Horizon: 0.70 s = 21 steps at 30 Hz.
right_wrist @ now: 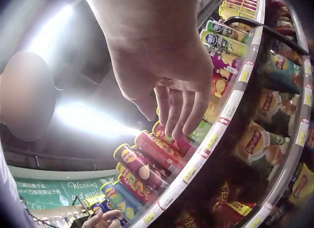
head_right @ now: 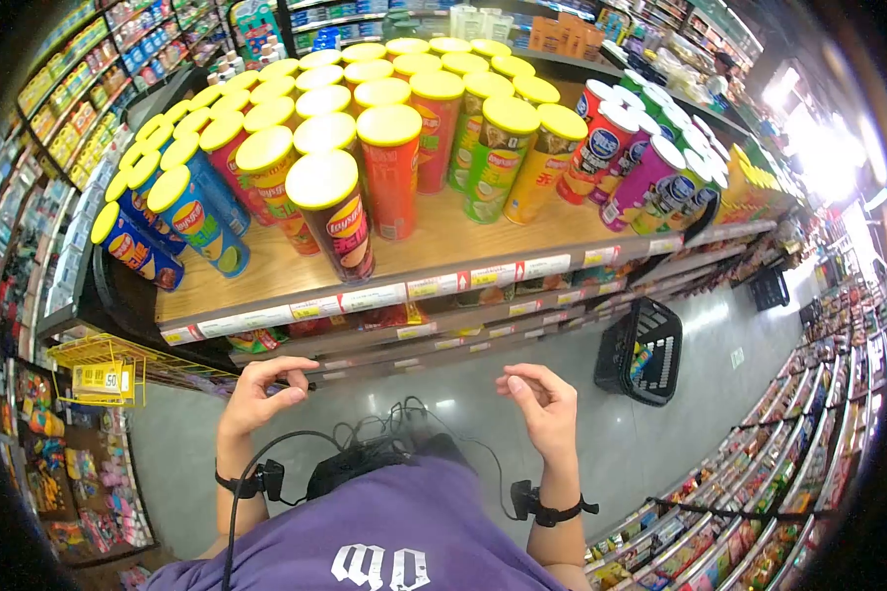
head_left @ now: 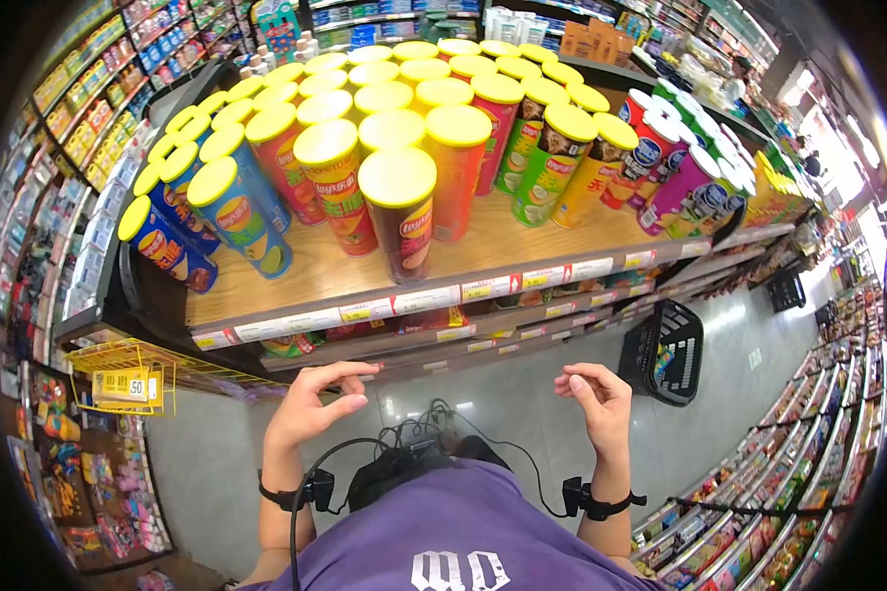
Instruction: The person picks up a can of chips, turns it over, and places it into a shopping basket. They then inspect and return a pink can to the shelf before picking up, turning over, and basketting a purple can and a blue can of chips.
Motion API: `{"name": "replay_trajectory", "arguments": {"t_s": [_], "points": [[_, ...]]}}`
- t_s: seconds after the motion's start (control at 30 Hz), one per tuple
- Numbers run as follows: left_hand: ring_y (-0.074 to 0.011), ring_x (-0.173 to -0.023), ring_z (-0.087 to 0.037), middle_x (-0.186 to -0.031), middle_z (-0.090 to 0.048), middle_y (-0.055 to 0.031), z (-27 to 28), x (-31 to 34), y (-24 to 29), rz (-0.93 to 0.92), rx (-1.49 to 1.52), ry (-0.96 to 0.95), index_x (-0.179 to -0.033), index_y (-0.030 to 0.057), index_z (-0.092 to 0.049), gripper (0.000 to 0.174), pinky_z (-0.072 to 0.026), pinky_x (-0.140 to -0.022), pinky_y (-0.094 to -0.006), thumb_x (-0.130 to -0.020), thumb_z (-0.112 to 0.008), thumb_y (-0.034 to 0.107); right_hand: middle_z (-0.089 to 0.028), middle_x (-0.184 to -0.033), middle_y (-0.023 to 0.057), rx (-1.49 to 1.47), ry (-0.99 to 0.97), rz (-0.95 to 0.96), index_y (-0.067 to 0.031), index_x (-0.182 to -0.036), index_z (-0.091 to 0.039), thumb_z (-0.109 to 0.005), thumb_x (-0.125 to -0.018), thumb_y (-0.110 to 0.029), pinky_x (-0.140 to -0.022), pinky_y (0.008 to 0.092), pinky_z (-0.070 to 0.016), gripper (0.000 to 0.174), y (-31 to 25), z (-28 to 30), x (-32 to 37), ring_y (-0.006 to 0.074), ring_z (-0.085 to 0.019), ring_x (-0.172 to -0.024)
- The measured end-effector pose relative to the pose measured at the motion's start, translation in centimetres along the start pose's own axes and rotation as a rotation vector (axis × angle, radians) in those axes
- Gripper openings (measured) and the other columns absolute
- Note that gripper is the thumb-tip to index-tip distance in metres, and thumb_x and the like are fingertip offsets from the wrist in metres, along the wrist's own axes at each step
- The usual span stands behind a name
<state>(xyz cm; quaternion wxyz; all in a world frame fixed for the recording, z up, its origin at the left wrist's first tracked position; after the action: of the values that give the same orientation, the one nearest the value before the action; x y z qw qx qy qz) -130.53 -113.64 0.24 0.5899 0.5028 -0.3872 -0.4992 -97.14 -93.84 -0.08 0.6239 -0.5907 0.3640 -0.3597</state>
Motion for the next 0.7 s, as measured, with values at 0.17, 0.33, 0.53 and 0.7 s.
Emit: {"name": "replay_trajectory", "arguments": {"t_s": [0.17,0.33,0.53,0.7], "points": [[-0.0116,-0.081,-0.064,-0.089,-0.072,-0.0046,-1.9,2.2,-3.4,0.026,0.058,-0.052,-0.126,0.0041,-0.073,0.037,-0.0529,-0.080,-0.0301,-0.091,-0.077,0.015,-0.076,-0.103,0.0152,0.041,0.065,-0.094,0.0067,-0.117,-0.070,-0.068,-0.101,-0.006,-0.088,0.0331,-0.0611,0.020,0.4,0.4,5.6,0.0206,-0.075,-0.096],[-0.0130,-0.078,-0.065,-0.085,-0.070,-0.0041,-4.4,2.0,-3.2,0.008,0.053,-0.083,-0.123,-0.0001,-0.074,0.034,-0.0539,-0.075,-0.0297,-0.093,-0.075,0.014,-0.076,-0.104,0.0150,0.164,0.126,-0.133,0.0069,-0.118,-0.070,-0.068,-0.101,-0.006,-0.089,0.0322,-0.0606,0.021,0.3,2.3,10.1,0.0198,-0.075,-0.096],[-0.0102,-0.076,-0.064,-0.086,-0.070,-0.0023,-6.3,1.5,-3.6,0.040,0.186,-0.081,-0.124,0.0035,-0.074,0.029,-0.0526,-0.072,-0.0269,-0.097,-0.072,0.014,-0.077,-0.104,0.0142,0.146,0.228,-0.106,0.0065,-0.117,-0.071,-0.069,-0.100,-0.005,-0.087,0.0310,-0.0601,0.021,0.2,5.3,13.2,0.0193,-0.075,-0.098],[-0.0098,-0.072,-0.062,-0.081,-0.068,-0.0026,-9.2,0.4,-4.5,0.071,0.292,-0.031,-0.118,-0.0004,-0.074,0.024,-0.0506,-0.069,-0.0268,-0.099,-0.069,0.013,-0.077,-0.106,0.0138,0.403,0.198,-0.102,0.0039,-0.120,-0.071,-0.070,-0.098,-0.005,-0.088,0.0316,-0.0596,0.024,-0.3,8.1,14.2,0.0185,-0.075,-0.098]]}}
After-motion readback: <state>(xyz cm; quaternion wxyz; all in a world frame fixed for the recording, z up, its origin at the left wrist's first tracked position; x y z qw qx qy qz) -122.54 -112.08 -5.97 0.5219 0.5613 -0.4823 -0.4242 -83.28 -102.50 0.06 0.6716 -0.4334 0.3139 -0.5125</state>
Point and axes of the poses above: each hand's wrist, its own x-axis away from the middle knuckle, its own z-axis out of the back of the hand, y = z × x, the point moved 10 cm from there along -x, towards the middle knuckle
